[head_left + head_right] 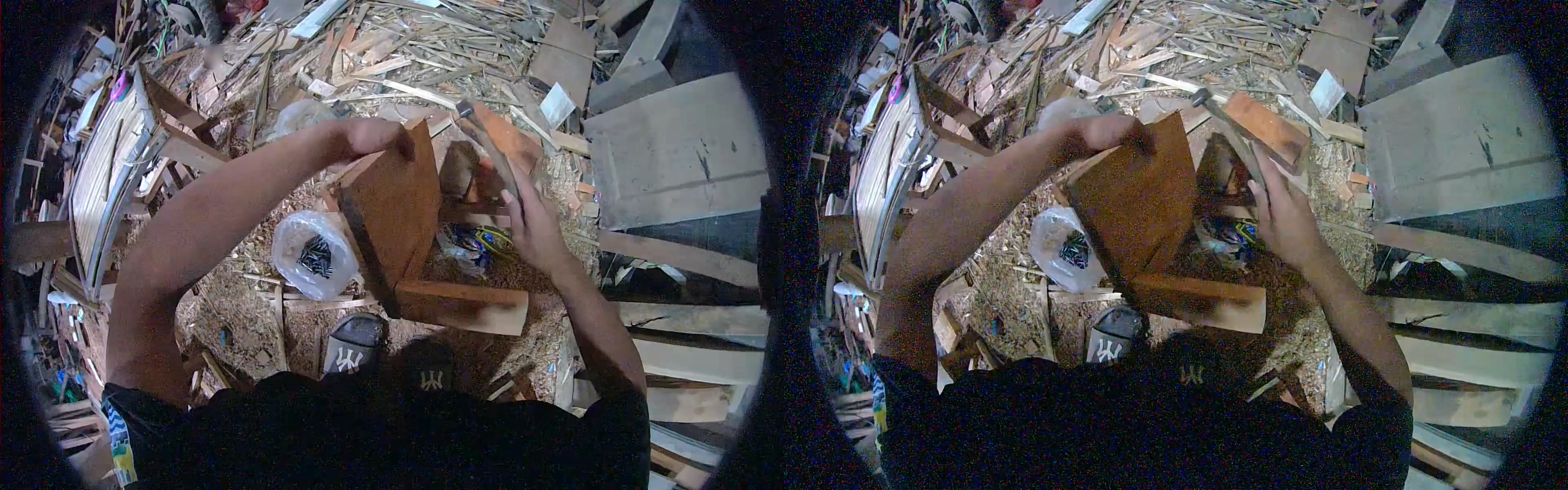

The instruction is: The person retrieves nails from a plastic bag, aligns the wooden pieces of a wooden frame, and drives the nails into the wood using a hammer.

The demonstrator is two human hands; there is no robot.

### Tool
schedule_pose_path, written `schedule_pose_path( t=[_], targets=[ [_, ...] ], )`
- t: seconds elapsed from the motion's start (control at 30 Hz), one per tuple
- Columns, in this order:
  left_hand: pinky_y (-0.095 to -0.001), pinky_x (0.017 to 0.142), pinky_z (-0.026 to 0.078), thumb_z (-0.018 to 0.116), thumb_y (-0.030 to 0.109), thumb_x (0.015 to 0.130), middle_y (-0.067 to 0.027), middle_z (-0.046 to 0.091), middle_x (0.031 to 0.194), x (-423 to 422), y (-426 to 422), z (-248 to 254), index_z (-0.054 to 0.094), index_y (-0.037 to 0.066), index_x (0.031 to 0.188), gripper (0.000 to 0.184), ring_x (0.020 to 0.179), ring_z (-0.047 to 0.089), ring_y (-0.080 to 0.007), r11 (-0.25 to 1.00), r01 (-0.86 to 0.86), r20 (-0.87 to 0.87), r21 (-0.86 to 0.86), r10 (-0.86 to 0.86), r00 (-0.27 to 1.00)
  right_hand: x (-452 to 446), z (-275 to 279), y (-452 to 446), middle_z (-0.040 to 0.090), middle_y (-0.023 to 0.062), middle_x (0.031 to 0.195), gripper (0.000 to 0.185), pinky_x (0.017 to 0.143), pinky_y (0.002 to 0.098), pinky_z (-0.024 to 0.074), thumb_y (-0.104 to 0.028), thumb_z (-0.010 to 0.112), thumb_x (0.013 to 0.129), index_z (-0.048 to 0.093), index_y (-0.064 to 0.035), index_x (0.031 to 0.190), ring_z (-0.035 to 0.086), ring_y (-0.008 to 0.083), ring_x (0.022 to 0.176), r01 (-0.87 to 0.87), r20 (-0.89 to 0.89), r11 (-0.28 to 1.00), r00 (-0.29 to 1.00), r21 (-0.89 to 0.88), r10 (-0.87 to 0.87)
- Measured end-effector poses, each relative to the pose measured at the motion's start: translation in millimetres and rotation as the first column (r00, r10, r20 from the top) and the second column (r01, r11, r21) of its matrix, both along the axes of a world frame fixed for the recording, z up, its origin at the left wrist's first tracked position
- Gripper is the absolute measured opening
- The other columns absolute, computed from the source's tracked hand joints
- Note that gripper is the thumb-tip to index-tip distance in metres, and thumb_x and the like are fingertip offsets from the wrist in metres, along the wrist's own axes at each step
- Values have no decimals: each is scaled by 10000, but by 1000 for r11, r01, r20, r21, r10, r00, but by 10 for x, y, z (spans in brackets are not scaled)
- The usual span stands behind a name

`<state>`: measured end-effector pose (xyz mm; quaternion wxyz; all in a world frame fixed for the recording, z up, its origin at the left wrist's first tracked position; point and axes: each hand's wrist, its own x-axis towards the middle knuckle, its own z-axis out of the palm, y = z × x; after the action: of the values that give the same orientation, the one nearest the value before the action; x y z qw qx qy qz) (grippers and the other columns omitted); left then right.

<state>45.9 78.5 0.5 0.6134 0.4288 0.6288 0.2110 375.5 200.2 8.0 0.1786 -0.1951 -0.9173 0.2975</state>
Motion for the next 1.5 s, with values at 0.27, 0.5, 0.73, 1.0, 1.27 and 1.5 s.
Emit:
schedule_pose_path(
  t=[0.27, 0.5, 0.73, 1.0, 1.27, 1.5],
  targets=[
    [-427, 840, 558, 648, 258, 842, -203, 732, 1052, -130, 43, -153, 699, -58, 1133, 432, 837, 716, -269, 938, 207, -235, 280, -142, 962, -370, 166, 85, 576, 235, 1366, 658, 1001, 451, 518, 19, 558, 957, 397, -182, 1562, 604, 425, 1208, -258, -27, 957, 964, 135, 264],
    [-407, 887, 549, 653, 236, 863, -172, 742, 1098, -79, -12, -75, 727, -32, 1137, 391, 950, 718, -261, 989, 97, 96, 115, -108, 989, -356, -46, 272, 650, 205, 1227, 596, 888, 399, 588, 74, 506, 970, 418, -89, 1536, 669, 392, 1032, -225, 591, 962, 801, 153, 93],
    [-420, 851, 564, 666, 249, 871, -201, 735, 1052, -102, -121, -152, 714, -42, 1144, 401, 905, 724, -259, 945, 202, -150, 256, -168, 974, -418, -26, 142, 653, 238, 1126, 727, 854, 462, 575, 47, 620, 879, 458, -225, 1533, 666, 431, 979, -246, -57, 893, 956, 376, 288],
    [-404, 804, 572, 656, 293, 855, -192, 733, 1025, -133, -174, -373, 665, -54, 1176, 473, 839, 727, -266, 991, -130, 171, -38, 135, 976, -535, -6, 188, 633, 237, 1245, 755, 953, 454, 554, 33, 614, 885, 409, -240, 1559, 638, 394, 1159, -230, -159, 923, 944, 308, 288],
    [-413, 794, 565, 649, 309, 860, -174, 734, 1014, -44, -174, -134, 688, -27, 1130, 432, 808, 713, -251, 978, -190, 126, -92, 200, 972, -589, -30, 192, 646, 226, 1136, 824, 907, 431, 568, 33, 685, 816, 435, -249, 1548, 664, 374, 1038, -208, 53, 940, 978, 269, 202],
    [-409, 718, 574, 649, 268, 865, -171, 737, 965, 33, -217, 62, 689, -41, 1102, 391, 731, 707, -256, 876, -343, 300, -339, 446, 843, -497, -77, 229, 643, 199, 1122, 857, 883, 442, 575, -8, 725, 789, 430, -257, 1555, 672, 367, 985, -264, 58, 929, 964, 259, 258]
  ],
)
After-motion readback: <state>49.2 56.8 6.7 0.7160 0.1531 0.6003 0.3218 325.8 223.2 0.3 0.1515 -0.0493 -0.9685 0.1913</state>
